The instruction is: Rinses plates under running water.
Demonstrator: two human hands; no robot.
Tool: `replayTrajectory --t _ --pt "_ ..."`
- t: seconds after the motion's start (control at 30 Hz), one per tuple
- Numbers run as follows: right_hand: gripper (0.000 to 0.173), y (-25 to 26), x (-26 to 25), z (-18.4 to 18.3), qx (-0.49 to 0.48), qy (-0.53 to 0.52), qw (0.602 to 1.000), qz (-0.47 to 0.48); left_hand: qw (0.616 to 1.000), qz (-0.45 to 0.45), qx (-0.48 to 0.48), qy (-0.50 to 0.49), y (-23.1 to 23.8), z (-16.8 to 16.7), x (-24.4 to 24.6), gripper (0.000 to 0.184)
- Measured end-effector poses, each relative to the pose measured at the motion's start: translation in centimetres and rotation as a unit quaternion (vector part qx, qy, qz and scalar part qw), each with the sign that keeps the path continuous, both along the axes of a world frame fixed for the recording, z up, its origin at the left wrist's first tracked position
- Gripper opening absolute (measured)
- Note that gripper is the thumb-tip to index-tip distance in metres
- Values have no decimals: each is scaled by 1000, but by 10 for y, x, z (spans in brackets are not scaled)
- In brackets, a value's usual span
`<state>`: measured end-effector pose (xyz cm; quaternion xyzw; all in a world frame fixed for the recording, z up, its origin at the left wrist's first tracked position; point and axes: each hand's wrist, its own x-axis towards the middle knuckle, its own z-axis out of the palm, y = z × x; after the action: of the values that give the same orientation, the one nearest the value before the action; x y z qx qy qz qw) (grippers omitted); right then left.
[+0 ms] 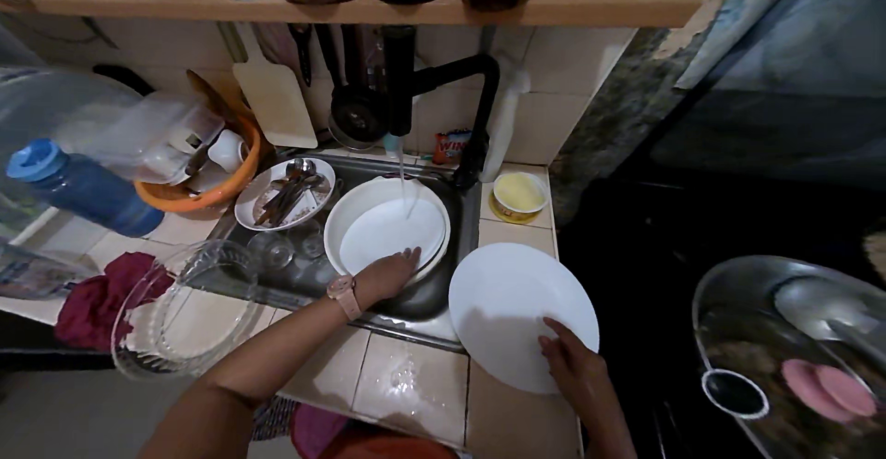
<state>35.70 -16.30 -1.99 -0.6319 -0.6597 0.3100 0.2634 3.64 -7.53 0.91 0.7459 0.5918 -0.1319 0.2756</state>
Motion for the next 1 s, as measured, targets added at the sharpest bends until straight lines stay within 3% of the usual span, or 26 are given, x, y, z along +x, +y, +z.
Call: replayTrajectory --t 0.27,0.37,0.47,0.63,1.0 --pt "36 -12 3 3 -4 -5 1000 -9 1000 -3 28 10 -9 -2 0 65" --pt "37 -16 3 3 5 2 1000 -5 996 16 85 -3 -12 -3 -2 61" --pt "36 -19 1 5 11 9 1000 0 979 36 196 -36 -5 -17 -25 42" --pt "35 -21 -2 5 26 16 1000 7 969 84 225 -63 1 -25 -42 35" --pt "37 4 -52 31 -40 95 991 86 906 262 283 -174 13 40 -81 35"
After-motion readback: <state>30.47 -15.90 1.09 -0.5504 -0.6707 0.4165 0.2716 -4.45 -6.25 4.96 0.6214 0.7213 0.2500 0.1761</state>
